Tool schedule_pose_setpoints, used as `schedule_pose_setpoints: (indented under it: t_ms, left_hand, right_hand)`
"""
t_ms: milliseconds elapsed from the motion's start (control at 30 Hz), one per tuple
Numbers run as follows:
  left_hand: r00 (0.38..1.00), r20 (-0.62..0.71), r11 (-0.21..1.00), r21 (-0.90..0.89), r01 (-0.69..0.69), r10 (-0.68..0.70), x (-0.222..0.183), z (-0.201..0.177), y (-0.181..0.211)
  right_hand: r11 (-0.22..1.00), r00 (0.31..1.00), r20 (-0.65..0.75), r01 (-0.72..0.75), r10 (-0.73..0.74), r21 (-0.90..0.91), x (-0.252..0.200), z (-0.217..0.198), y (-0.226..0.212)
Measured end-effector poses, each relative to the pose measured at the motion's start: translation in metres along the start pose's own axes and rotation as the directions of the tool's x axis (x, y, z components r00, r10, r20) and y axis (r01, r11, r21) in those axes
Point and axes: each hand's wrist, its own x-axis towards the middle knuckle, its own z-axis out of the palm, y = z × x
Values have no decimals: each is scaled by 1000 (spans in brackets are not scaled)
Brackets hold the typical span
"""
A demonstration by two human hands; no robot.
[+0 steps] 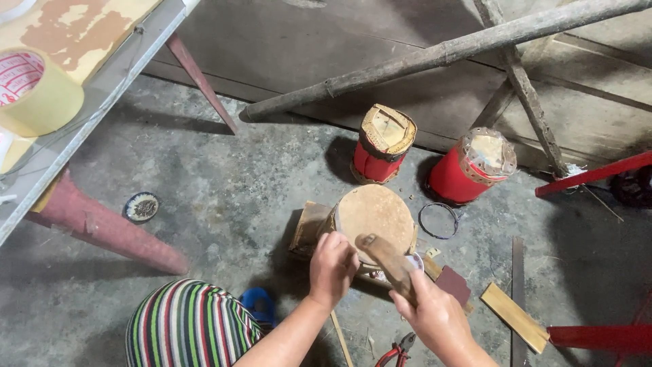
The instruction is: Securing a drum head to a small drum body using a hammer and fasteners.
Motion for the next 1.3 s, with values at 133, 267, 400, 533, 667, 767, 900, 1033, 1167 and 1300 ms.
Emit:
schedule_pose_setpoints:
  t_ms: [133, 267, 400, 533, 667, 767, 900, 1033, 1167, 1300]
  left_hand:
    - [1000, 24, 1000, 30, 8, -9, 3, -3, 3]
    - [999, -5, 998, -23, -52, 52, 4, -2, 0]
    - [998, 2, 997, -47, -58, 58, 4, -5, 1]
    - [997, -11, 996, 31, -80, 80, 2, 2, -8]
    - [995, -26, 995, 2, -97, 97, 2, -3, -4]
    - [990, -19, 991, -4, -137, 137, 2, -3, -2]
    - [997, 25, 996, 54, -74, 73, 5, -5, 5]
    - [998, 41, 998, 28, -54, 52, 2, -3, 0]
    - [999, 29, 997, -56, -44, 46, 3, -4, 0]
    - [996, 17, 995, 50, -89, 89, 3, -1, -5]
  right_hand:
    - [995, 999, 21, 43, -42, -87, 10, 17, 13]
    - [1000, 1000, 21, -24, 24, 9, -1, -3, 1]
    - [1000, 1000, -13, 2, -2, 11, 4, 15, 12]
    - [997, 998, 35, 47, -46, -55, 7, 14, 11]
    - [1000, 1000, 3, -5, 5, -17, 2, 6, 8]
    - [999, 999, -30, 20, -21, -28, 1, 10, 10]
    - [996, 999, -1, 54, -54, -70, 6, 16, 11]
    - [999, 998, 58, -39, 40, -22, 0, -6, 3]
    - [999, 999, -2, -36, 36, 29, 0, 0, 5]
    - [998, 996, 85, 45, -41, -41, 3, 8, 6]
